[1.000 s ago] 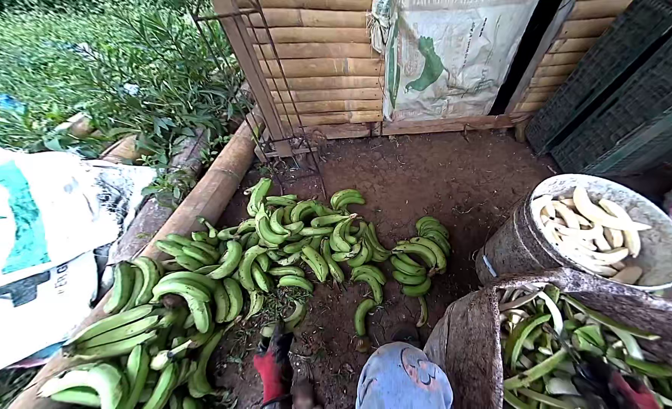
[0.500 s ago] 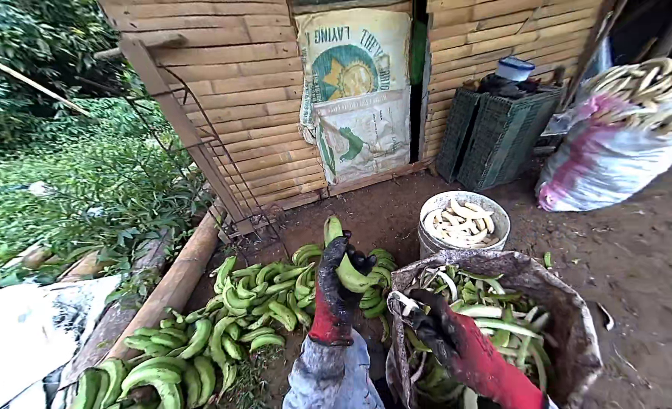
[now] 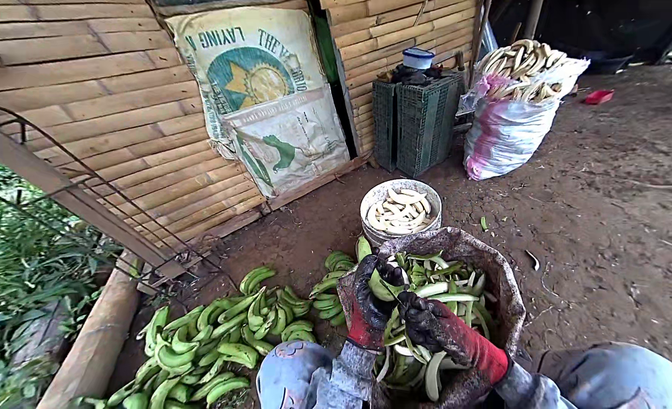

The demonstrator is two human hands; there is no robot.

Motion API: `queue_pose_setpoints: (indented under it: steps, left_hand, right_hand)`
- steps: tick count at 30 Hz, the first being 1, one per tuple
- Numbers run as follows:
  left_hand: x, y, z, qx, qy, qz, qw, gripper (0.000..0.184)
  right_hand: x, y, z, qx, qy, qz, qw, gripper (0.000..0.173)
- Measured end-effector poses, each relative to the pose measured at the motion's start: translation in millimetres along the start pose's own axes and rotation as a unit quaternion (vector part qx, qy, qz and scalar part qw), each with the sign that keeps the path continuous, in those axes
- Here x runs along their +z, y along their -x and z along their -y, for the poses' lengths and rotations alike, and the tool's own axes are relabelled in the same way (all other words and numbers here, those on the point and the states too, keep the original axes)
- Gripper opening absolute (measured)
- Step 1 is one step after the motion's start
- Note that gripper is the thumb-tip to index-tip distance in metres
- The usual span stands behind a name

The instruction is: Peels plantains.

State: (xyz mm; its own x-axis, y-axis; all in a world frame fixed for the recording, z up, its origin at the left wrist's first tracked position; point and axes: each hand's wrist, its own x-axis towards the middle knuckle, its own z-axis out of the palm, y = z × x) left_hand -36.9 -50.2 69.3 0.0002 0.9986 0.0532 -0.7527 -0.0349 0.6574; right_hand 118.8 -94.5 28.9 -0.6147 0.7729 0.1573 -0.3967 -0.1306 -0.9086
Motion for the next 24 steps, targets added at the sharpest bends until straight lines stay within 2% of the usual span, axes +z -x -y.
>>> queue_pose_setpoints:
  steps: [1, 2, 3, 4, 6, 7, 9, 10, 12, 14, 15, 17, 19, 21, 23, 24]
  left_hand:
    - [0.2, 0.6, 1.3, 0.031, -0.031, 0.013, 0.999, 0.023]
    - [0.2, 0.8, 2.6, 0.074, -0.09, 0.016, 0.993, 0.025]
    - [0.2, 1.1, 2.6, 0.124, -0.184, 0.013, 0.975, 0.041]
    - [-0.4, 2.9, 1.4, 0.173, -0.302, 0.013, 0.937, 0.055]
    - [0.2, 4.6, 0.2, 0.254, -0.484, 0.009, 0.837, 0.057]
    - [4.6, 4.7, -1.2, 0.247, -0.496, -0.011, 0.832, 0.053]
    - [3.0, -3.3, -4.1, 0.187, -0.427, -0.04, 0.884, 0.042]
    - [-3.5, -9.6, -5.7, 0.141, -0.374, -0.063, 0.914, 0.042]
    - [-18.7, -18.8, -5.5, 0.075, -0.256, -0.081, 0.96, 0.043]
    - [-27.6, -17.3, -7.4, 0.029, -0.195, -0.06, 0.979, 0.039]
    - [-24.2, -15.2, -6.5, 0.008, -0.184, -0.061, 0.981, 0.038]
    - [-18.8, -2.9, -3.8, -0.009, -0.252, -0.046, 0.966, 0.036]
    - [-16.2, 10.8, 4.0, -0.014, -0.326, -0.051, 0.944, 0.035]
    - [-17.7, 18.9, 11.2, -0.007, -0.373, -0.054, 0.926, 0.038]
    - [-21.9, 22.5, 10.5, -0.021, -0.357, -0.037, 0.933, 0.042]
    - [-20.6, 21.1, 8.5, -0.046, -0.317, -0.051, 0.946, 0.04]
  right_hand:
    - [-0.4, -1.7, -3.6, -0.01, -0.029, -0.007, 1.0, 0.02]
    - [0.2, -2.9, -6.4, -0.013, -0.053, -0.024, 0.998, 0.016]
    - [2.8, -4.1, -9.1, -0.006, -0.065, -0.058, 0.996, 0.016]
    - [7.6, -5.6, -11.3, 0.01, -0.063, -0.106, 0.992, 0.019]
    - [13.7, -10.7, -12.5, 0.068, -0.022, -0.182, 0.981, 0.036]
    - [11.4, -12.8, -11.7, 0.103, 0.014, -0.198, 0.975, 0.045]
    - [-0.2, -15.8, -5.7, 0.149, 0.13, -0.219, 0.955, 0.047]
    - [-6.9, -16.4, -1.6, 0.13, 0.214, -0.224, 0.942, 0.041]
    - [-19.6, -13.0, 8.4, 0.034, 0.394, -0.194, 0.898, 0.037]
    - [-20.6, -8.7, 17.7, -0.027, 0.535, -0.116, 0.836, 0.035]
    - [-18.3, -7.9, 20.2, -0.025, 0.593, -0.077, 0.801, 0.035]
    - [-18.7, -11.1, 20.0, 0.009, 0.653, -0.05, 0.756, 0.036]
    - [-25.4, -16.7, 21.5, 0.034, 0.663, -0.103, 0.741, 0.04]
    - [-38.9, -24.8, 27.8, 0.075, 0.635, -0.211, 0.739, 0.044]
    - [-54.6, -30.0, 36.7, 0.125, 0.588, -0.315, 0.734, 0.046]
    - [-58.2, -29.1, 40.7, 0.127, 0.571, -0.34, 0.736, 0.046]
